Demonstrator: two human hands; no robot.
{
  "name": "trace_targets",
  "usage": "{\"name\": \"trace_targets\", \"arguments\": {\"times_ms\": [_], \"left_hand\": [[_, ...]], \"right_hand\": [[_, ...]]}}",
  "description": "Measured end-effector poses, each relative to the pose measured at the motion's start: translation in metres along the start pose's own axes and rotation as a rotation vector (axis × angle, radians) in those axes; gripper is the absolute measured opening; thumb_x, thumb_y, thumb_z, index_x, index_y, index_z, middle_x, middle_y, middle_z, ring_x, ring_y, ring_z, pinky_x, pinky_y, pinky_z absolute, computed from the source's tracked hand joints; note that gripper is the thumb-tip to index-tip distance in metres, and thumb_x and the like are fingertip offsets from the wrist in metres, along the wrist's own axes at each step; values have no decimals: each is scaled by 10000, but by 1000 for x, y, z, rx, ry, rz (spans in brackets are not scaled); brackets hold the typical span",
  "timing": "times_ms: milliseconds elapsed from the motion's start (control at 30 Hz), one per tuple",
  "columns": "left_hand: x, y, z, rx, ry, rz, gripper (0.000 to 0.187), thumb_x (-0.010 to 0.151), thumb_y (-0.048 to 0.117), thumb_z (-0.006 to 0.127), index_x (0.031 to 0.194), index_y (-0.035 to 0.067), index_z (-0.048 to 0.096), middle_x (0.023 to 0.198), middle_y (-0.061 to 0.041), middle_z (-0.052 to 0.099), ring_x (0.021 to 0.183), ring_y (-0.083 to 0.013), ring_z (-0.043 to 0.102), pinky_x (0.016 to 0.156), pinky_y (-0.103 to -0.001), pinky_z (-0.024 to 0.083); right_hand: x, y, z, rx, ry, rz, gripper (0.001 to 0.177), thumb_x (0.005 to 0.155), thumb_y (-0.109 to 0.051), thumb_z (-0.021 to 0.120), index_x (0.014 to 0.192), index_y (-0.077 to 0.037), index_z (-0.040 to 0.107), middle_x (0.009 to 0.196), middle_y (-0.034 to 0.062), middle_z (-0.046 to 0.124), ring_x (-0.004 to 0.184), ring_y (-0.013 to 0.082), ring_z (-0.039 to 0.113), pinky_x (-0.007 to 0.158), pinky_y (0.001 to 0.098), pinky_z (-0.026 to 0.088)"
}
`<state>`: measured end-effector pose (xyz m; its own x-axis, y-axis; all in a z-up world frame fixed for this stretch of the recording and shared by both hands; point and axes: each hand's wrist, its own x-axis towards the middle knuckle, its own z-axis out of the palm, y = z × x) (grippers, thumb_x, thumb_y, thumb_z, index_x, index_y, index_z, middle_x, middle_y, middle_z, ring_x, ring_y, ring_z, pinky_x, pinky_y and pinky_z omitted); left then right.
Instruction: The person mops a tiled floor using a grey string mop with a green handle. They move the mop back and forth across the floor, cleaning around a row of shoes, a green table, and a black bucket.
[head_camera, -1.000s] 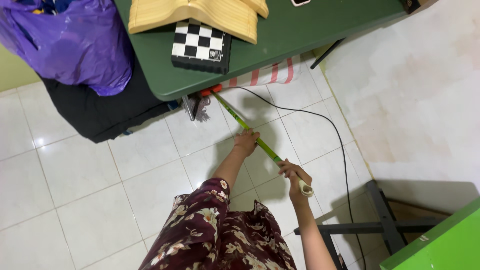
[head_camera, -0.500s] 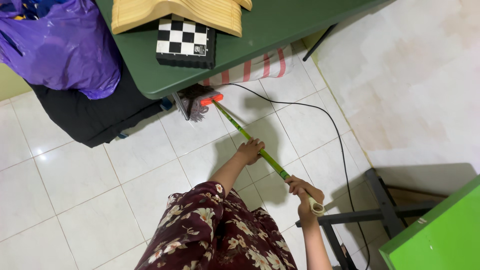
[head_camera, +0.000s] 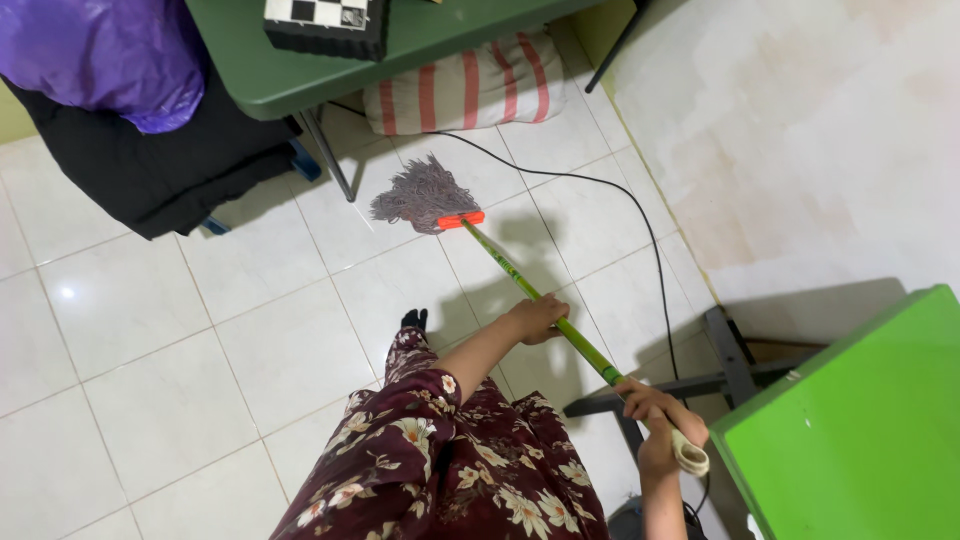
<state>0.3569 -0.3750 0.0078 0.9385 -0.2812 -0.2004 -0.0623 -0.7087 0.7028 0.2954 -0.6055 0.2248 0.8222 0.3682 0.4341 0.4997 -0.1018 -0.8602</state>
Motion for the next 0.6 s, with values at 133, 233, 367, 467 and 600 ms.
{"name": "trace_targets", "arguments": {"times_ms": [133,233,367,467,600], "left_hand": [[9,34,37,-3,-30,69,326,959,422,646,1123,154,559,1184,-97,599,1170,-305,581,915,-486,523],[18,46,55,93,-61,116,351,962,455,620,1135,157,557,1178,-91,622,1195,-301,587,911,-489,524],[29,54,67,235,-100,79,388,970,492,595,1168,164,540,1204,-75,629,1225,-283,578,932,-492,508],[40,55,67,295,-114,68,387,980,500,576,1186,176,531,1209,-58,630,1226,-269,575,938,-485,495],[54,51,63,359,-102,79,353,996,476,555,1204,192,530,1198,-31,641,1213,-253,591,921,-467,503]], "right_hand": [[-37,0,-43,1,58,58,212,791,59,399,649,57,556,660,197,628,733,384,740,848,547,642],[-52,-1,-62,-12,80,64,193,786,52,397,665,55,548,673,211,624,768,409,734,887,573,620],[-60,6,-72,97,110,99,152,775,43,398,684,63,518,691,241,598,755,419,692,863,587,592],[-58,25,-75,150,203,76,114,771,36,400,691,60,478,658,232,554,680,402,665,825,599,613],[-49,49,-79,233,244,-12,117,759,8,402,691,47,489,644,210,548,603,372,675,791,596,639]]}}
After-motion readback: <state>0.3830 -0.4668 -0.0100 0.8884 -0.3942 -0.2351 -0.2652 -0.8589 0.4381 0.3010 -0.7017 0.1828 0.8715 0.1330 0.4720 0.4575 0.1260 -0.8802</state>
